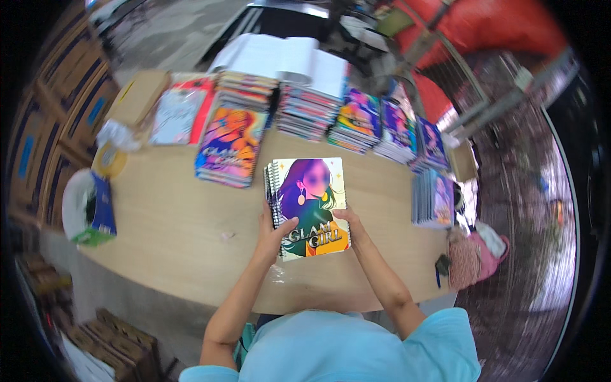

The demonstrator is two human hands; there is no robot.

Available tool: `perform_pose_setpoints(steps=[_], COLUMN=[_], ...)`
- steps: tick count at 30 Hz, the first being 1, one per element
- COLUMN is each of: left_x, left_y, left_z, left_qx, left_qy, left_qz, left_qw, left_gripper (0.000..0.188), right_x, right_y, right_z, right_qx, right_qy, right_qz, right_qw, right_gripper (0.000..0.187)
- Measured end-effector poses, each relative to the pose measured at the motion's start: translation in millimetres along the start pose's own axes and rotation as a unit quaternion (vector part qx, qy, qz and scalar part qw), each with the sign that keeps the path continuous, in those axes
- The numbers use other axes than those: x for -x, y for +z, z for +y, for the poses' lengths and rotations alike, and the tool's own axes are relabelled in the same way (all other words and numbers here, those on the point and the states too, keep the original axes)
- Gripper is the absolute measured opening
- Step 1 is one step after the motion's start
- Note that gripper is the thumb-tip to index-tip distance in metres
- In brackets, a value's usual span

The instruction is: The person organizes stacks of spiral-bound notebooks on a table, arranging them into neat piles. They then move to a different table, pick up a plastic basket containing stationery, and place it on the table before handling sheets of colored paper.

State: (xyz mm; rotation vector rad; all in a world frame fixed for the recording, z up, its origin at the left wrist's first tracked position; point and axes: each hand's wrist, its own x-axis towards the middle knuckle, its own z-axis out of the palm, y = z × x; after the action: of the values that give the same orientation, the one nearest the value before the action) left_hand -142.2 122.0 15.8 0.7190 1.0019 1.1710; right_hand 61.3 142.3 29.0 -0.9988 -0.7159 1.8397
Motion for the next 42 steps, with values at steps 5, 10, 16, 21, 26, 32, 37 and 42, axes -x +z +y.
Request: perform_pose_setpoints(steps=[5, 10, 16, 21, 26, 32, 37, 42], left_x=[-62, -104, -160, -151, -149, -170, -155, -121], left_y=[23, 190, 255, 277, 289, 310, 243, 149], left_z=[-71, -131, -175, -165, -164, -162, -154, -115], left_qx=[0.121, 0.089, 0.103, 0.063, 0.042, -0.183, -0.186, -0.257], left_qy=[-0.1, -0.17, -0.225, -0.157, -0.187, -0.096, -0.029, -0.021], left_qz=[-0.149, -0.176, -0.196, -0.151, -0.155, -0.177, -0.035, 0.001], left_qw=[0.976, 0.966, 0.949, 0.974, 0.969, 0.962, 0.981, 0.966], left_gripper=[0.07, 0.062, 0.045, 0.042, 0.052, 0.058, 0.089, 0.071], right_x=[12, 48, 39, 24, 23, 26, 45, 22], right_y=[-73, -232, -293, -333, -361, -380, -290, -222], right_z=[6, -75, -123, -125, -123, -135, -150, -146], right_qx=[0.008, -0.054, -0.047, 0.16, 0.35, 0.645, 0.577, 0.602], right_qy=[0.003, 0.021, 0.027, -0.006, -0.112, -0.202, -0.302, -0.355], right_qz=[0.094, 0.11, 0.128, 0.23, 0.251, 0.382, 0.388, 0.307], right_qw=[0.996, 0.992, 0.99, 0.96, 0.896, 0.63, 0.652, 0.646], right_gripper=[0.06, 0.046, 0.039, 0.041, 0.048, 0.08, 0.063, 0.051])
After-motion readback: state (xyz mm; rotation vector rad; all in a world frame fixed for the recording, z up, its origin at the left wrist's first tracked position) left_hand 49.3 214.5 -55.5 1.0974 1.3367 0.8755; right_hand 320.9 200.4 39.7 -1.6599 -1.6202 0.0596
